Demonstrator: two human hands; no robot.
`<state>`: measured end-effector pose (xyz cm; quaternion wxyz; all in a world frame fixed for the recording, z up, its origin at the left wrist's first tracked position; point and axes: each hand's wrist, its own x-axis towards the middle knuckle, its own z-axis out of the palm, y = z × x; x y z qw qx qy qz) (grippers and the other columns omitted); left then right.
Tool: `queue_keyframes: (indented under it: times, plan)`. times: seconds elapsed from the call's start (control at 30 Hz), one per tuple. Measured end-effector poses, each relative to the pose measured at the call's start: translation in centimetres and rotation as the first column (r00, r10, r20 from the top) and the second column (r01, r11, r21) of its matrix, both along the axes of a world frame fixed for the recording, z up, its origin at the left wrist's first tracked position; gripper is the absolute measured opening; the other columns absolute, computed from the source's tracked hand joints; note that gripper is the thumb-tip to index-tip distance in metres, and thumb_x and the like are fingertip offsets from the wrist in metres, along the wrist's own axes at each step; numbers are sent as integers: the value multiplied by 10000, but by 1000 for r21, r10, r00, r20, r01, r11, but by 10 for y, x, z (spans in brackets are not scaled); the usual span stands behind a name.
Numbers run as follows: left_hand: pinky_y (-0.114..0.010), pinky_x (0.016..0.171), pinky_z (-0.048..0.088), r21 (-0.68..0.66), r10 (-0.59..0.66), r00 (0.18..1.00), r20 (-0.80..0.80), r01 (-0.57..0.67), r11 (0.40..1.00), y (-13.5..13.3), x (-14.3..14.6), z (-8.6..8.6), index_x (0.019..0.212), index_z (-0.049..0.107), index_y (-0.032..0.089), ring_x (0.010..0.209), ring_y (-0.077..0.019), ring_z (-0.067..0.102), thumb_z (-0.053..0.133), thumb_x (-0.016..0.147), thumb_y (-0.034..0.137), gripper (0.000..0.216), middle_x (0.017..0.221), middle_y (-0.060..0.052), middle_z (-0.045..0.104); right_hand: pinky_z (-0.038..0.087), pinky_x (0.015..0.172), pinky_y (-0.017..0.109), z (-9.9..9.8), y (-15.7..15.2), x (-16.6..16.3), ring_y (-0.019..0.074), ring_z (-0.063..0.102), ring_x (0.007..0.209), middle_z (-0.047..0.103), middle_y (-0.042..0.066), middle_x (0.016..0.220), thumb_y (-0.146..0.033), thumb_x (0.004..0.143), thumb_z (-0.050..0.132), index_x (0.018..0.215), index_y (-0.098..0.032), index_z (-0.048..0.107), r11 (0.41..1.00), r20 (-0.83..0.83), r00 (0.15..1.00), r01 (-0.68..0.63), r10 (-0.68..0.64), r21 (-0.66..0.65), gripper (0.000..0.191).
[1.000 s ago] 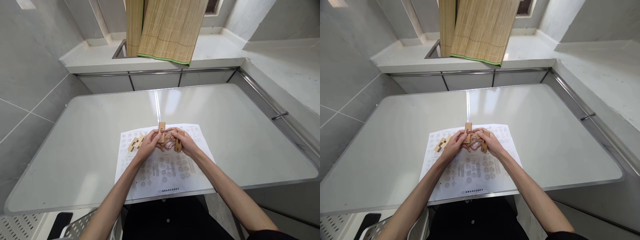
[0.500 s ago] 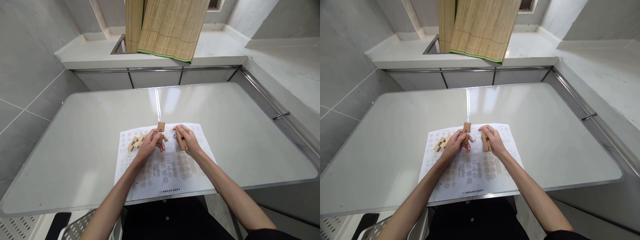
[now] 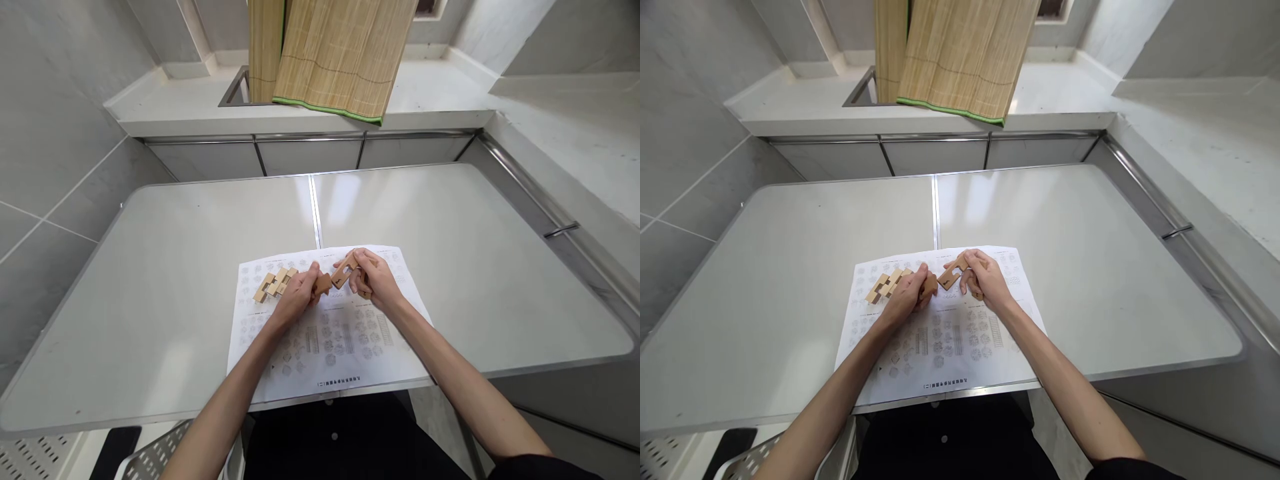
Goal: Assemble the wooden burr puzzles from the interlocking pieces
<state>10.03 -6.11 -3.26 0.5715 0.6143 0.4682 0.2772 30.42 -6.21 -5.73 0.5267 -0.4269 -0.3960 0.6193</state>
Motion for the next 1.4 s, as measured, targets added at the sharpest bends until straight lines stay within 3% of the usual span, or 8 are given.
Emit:
queue_keyframes:
  times: [0.17, 0.33, 0.4, 0.5, 0.63, 0.9, 1.1, 1.4]
  plan:
    - [-270, 542, 304, 91, -56, 997, -55, 60, 994, -1, 0, -2, 884, 639, 201, 553, -134, 406, 490, 1021, 613, 459, 625, 37, 492, 214, 306, 225, 3, -3, -4, 76, 482, 368, 824, 104, 1059, -630, 945, 670, 872, -230, 596, 1000, -1, 1000, -6, 6, -5, 414]
    - [-280, 567, 267, 169, -172, 980, -104, 188, 968, -4, 0, -3, 787, 600, 185, 600, -133, 376, 455, 1047, 571, 488, 672, 19, 451, 216, 323, 222, 0, -2, -4, 35, 331, 337, 808, 60, 938, -603, 984, 623, 883, -224, 629, 1000, -39, 999, -13, 13, -11, 392]
    - [-278, 564, 262, 167, -174, 980, -93, 188, 968, -4, 0, -4, 730, 544, 186, 593, -129, 351, 447, 1047, 566, 504, 661, 21, 418, 226, 313, 218, -2, 0, -2, 53, 402, 368, 797, 62, 973, -616, 975, 619, 923, -229, 652, 999, -94, 996, -2, -2, -42, 392]
    - [-271, 550, 248, 154, -198, 977, -85, 209, 966, -4, -2, -6, 662, 466, 191, 566, -118, 321, 466, 1032, 568, 528, 629, 31, 377, 256, 295, 195, -3, 3, 2, 204, 720, 726, 774, 90, 1052, -595, 945, 648, 977, -240, 663, 991, -205, 979, -34, 6, -129, 357]
    - [-268, 528, 220, 128, -258, 963, -74, 266, 956, -4, -2, -7, 635, 458, 189, 533, -106, 306, 507, 1013, 559, 531, 593, 37, 373, 202, 272, 155, -1, 4, 5, 305, 717, 1147, 734, 90, 1165, -464, 927, 683, 968, -248, 660, 970, -259, 964, -116, 58, -215, 221]
    - [-270, 514, 204, 123, -298, 953, -48, 302, 945, -2, -4, -4, 594, 393, 192, 518, -93, 271, 517, 991, 564, 559, 571, 40, 334, 269, 323, 149, -2, 1, 1, 243, 734, 1000, 737, 81, 1117, -492, 937, 693, 1055, -249, 642, 989, -164, 985, -75, 53, -130, 275]
    - [-276, 517, 192, 116, -302, 952, -42, 305, 945, -1, -3, -1, 575, 342, 201, 514, -95, 242, 518, 965, 562, 560, 553, 46, 291, 611, 702, 322, -5, -3, -4, 241, 754, 1001, 758, 47, 1111, -474, 951, 707, 1102, -268, 571, 998, -149, 989, -13, 3, -62, 289]
    - [-280, 509, 178, 65, -347, 936, -67, 351, 934, 5, -15, -5, 550, 371, 194, 485, -83, 239, 569, 966, 476, 540, 531, 52, 306, 621, 830, 400, -6, 0, -3, 249, 761, 1017, 767, 65, 1119, -488, 953, 719, 1049, -249, 588, 992, -181, 983, -60, 40, -109, 289]
